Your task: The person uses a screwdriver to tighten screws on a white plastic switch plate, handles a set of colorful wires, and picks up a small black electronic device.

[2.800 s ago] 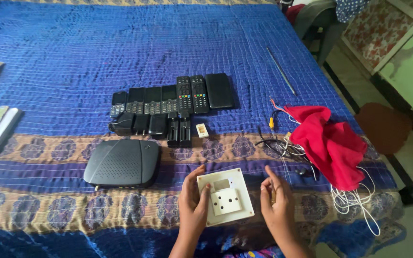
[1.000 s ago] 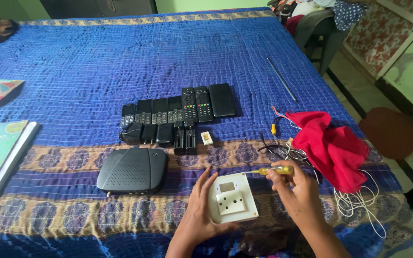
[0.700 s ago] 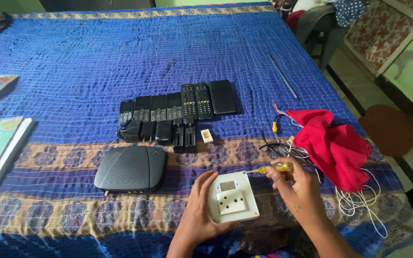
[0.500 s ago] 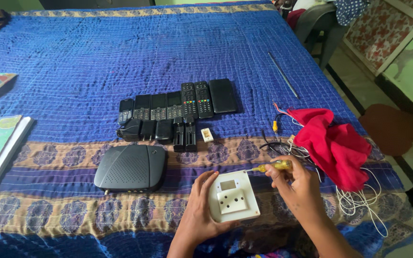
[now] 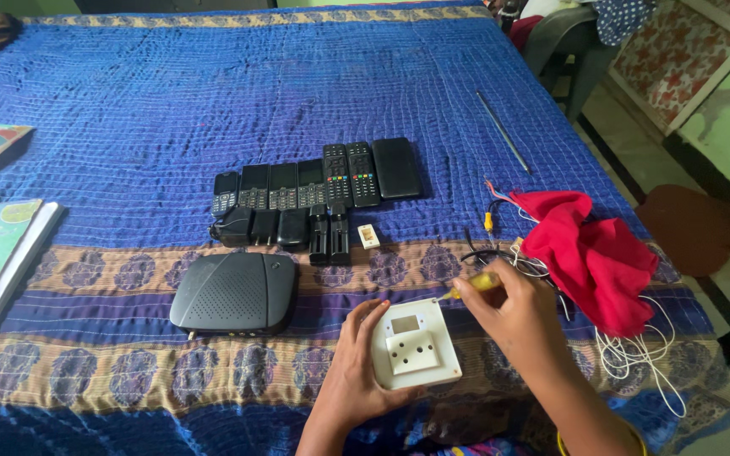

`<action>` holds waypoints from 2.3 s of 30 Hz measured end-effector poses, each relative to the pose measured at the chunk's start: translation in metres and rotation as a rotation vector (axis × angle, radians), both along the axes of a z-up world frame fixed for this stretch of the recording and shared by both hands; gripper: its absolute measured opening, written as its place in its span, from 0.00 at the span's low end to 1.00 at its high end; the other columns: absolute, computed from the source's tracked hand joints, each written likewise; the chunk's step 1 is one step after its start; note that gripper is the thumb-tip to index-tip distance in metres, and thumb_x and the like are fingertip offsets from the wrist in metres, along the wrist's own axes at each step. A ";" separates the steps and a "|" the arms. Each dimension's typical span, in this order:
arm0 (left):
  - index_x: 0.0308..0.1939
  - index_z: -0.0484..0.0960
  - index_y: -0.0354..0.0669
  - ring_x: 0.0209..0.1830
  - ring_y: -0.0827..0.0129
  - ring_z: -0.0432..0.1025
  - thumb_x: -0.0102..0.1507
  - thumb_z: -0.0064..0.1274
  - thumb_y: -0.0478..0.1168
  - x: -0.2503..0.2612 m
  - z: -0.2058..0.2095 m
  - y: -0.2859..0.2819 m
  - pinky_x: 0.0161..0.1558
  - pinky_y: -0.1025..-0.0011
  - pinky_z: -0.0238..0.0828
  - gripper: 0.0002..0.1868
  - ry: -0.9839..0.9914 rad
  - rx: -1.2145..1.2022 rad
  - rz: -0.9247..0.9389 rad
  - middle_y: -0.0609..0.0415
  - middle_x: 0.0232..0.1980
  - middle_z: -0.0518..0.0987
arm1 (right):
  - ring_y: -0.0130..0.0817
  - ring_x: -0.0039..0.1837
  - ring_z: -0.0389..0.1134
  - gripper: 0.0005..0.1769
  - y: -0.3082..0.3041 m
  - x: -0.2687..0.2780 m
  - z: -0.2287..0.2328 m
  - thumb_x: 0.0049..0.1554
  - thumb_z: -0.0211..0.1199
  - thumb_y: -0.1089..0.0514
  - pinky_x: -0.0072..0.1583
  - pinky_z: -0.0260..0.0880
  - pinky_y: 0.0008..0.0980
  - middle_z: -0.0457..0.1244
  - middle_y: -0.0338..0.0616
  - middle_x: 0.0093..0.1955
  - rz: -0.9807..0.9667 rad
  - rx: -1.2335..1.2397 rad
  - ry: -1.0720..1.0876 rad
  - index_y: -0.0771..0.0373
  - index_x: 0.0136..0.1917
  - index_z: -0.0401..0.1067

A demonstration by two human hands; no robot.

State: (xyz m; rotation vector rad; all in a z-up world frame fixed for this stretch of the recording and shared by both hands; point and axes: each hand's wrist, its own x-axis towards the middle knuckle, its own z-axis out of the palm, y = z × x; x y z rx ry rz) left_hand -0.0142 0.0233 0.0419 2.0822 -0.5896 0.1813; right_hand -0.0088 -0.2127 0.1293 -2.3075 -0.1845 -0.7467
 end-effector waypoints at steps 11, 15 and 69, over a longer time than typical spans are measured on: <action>0.61 0.80 0.43 0.66 0.56 0.73 0.66 0.54 0.37 0.029 0.081 -0.033 0.64 0.59 0.66 0.18 -0.193 -0.262 -0.051 0.50 0.66 0.80 | 0.47 0.34 0.70 0.21 -0.003 0.041 0.012 0.48 0.74 0.45 0.38 0.68 0.43 0.68 0.51 0.32 0.079 -0.160 0.096 0.66 0.38 0.75; 0.59 0.79 0.40 0.59 0.54 0.74 0.66 0.50 0.31 0.052 0.108 -0.059 0.59 0.62 0.69 0.17 -0.248 -0.239 -0.189 0.48 0.64 0.79 | 0.45 0.36 0.72 0.20 -0.002 0.047 0.003 0.48 0.74 0.43 0.42 0.70 0.41 0.69 0.49 0.32 0.029 -0.201 0.265 0.63 0.36 0.77; 0.49 0.70 0.34 0.43 0.80 0.83 0.60 0.65 0.34 0.085 0.049 -0.105 0.40 0.79 0.81 0.20 0.189 -0.795 -0.103 0.52 0.39 0.84 | 0.51 0.83 0.47 0.87 -0.013 -0.001 -0.114 0.30 0.84 0.33 0.78 0.42 0.52 0.49 0.58 0.81 0.516 0.366 0.411 0.54 0.84 0.28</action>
